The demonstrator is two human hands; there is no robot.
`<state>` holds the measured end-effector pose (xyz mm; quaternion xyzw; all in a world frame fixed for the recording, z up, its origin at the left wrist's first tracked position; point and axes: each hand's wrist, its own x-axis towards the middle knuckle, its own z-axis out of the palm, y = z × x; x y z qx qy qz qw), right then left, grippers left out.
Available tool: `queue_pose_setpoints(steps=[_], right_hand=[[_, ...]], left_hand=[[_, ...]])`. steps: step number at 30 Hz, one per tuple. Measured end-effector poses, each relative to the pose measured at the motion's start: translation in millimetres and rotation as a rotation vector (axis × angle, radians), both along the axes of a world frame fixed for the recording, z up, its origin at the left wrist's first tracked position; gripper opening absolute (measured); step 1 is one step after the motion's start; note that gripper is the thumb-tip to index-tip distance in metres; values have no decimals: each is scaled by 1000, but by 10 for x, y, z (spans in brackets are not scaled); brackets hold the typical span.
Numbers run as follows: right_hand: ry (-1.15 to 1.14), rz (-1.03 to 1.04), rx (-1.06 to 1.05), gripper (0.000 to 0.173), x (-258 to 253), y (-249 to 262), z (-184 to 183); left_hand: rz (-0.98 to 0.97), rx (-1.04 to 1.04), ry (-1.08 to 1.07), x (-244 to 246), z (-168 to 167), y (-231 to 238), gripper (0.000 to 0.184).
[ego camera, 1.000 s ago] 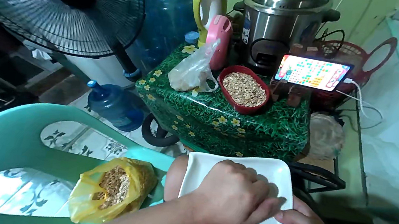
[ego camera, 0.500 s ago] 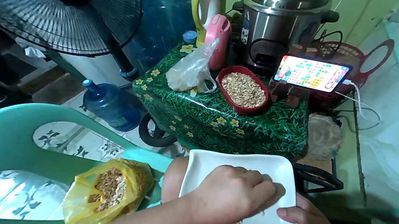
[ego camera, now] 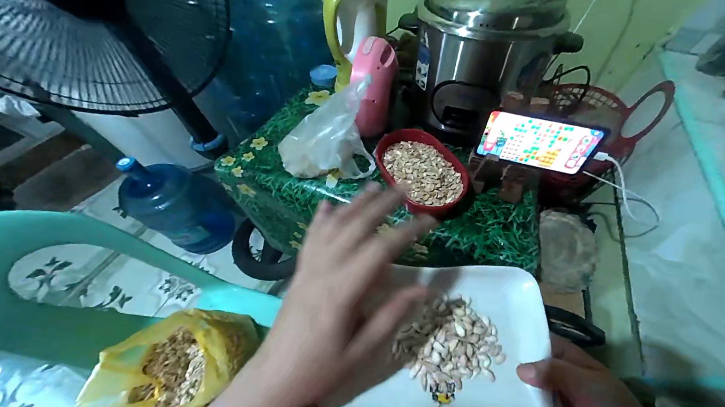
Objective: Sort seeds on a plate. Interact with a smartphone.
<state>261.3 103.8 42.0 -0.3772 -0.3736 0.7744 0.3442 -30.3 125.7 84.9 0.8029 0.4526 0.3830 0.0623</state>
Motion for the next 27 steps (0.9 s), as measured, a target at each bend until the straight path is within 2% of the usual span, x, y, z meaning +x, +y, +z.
queue_pose_setpoints(steps=[3, 6, 7, 9, 11, 14, 16, 18, 21, 24, 27], right_hand=[[-108, -49, -31, 26, 22, 86, 208], [-121, -42, -31, 28, 53, 214, 316], [-123, -39, -32, 29, 55, 258, 339], [-136, -38, -40, 30, 50, 339, 381], [-169, -24, -46, 30, 62, 429, 421], [-342, 83, 124, 32, 224, 707, 488], [-656, 64, 451, 48, 390, 989, 587], [-1006, -80, 856, 56, 541, 1342, 699], [-1270, -256, 1305, 57, 717, 1922, 794], [-1356, -236, 1426, 56, 746, 2367, 742], [-1422, -188, 1406, 54, 709, 2610, 622]], left_hand=[[109, -299, -487, -150, -145, 27, 70], [-9, -672, -971, -66, -297, -31, 81], [-76, -771, -1145, -15, -322, -65, 78], [-138, -900, -1441, 113, -306, -113, 51], [-90, -950, -1488, 194, -271, -85, 35], [-67, -943, -1497, 237, -268, -9, 36], [-78, -931, -1496, 239, -288, 18, 37], [-73, -930, -1484, 250, -321, 53, 38], [-56, -932, -1485, 302, -396, 95, 39], [-76, -941, -1483, 343, -478, 126, 39], [-91, -955, -1461, 349, -535, 159, 38]])
